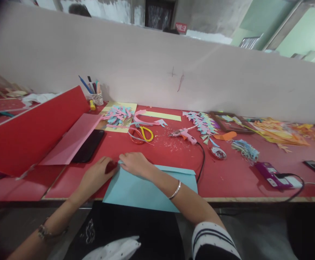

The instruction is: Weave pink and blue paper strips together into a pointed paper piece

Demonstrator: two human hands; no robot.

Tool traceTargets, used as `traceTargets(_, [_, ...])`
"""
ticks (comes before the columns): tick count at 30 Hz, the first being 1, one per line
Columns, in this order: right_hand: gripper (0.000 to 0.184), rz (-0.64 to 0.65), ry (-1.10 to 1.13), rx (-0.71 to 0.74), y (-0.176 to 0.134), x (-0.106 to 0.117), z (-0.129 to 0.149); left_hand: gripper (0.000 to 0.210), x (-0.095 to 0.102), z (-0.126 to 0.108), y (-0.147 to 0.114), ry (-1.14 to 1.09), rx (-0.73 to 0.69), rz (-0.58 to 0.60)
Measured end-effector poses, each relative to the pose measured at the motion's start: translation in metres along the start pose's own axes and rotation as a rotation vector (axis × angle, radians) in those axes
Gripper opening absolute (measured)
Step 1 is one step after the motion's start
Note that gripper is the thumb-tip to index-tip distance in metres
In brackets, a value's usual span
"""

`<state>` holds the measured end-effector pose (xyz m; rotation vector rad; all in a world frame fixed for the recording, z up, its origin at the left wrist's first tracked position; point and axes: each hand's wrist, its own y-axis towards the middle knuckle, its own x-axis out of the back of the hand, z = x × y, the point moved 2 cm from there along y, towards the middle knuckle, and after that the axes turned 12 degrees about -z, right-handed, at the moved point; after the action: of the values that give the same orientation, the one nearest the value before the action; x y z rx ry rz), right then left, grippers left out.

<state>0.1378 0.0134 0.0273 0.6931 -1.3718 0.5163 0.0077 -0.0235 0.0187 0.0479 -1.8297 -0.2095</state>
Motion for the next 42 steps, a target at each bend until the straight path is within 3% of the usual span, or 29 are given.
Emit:
traceTargets(7, [0.027, 0.001, -0.026, -0.054, 0.01, 0.003, 0.0, 0.025, -0.008, 0.001, -0.008, 0.101, -0.113, -0.067])
traceTargets(12, [0.022, 0.027, 0.108, -0.065, 0.019, -0.004, -0.009, 0.034, -0.01, -0.003, -0.009, 0.218, -0.179, -0.048])
traceTargets(21, [0.02, -0.058, 0.181, -0.052, 0.018, -0.017, -0.021, 0.037, -0.011, -0.011, -0.016, 0.335, -0.243, -0.063])
traceTargets(30, [0.021, -0.046, 0.134, -0.026, 0.018, -0.017, -0.024, 0.045, -0.004, -0.017, -0.009, 0.407, -0.243, 0.08])
traceTargets(38, [0.021, -0.029, 0.125, -0.015, 0.018, -0.015, -0.023, 0.044, 0.0, -0.021, -0.01, 0.405, -0.224, 0.089])
traceTargets(42, [0.02, -0.071, 0.14, -0.084, 0.017, -0.018, -0.031, 0.044, 0.001, -0.022, -0.009, 0.354, -0.208, 0.06])
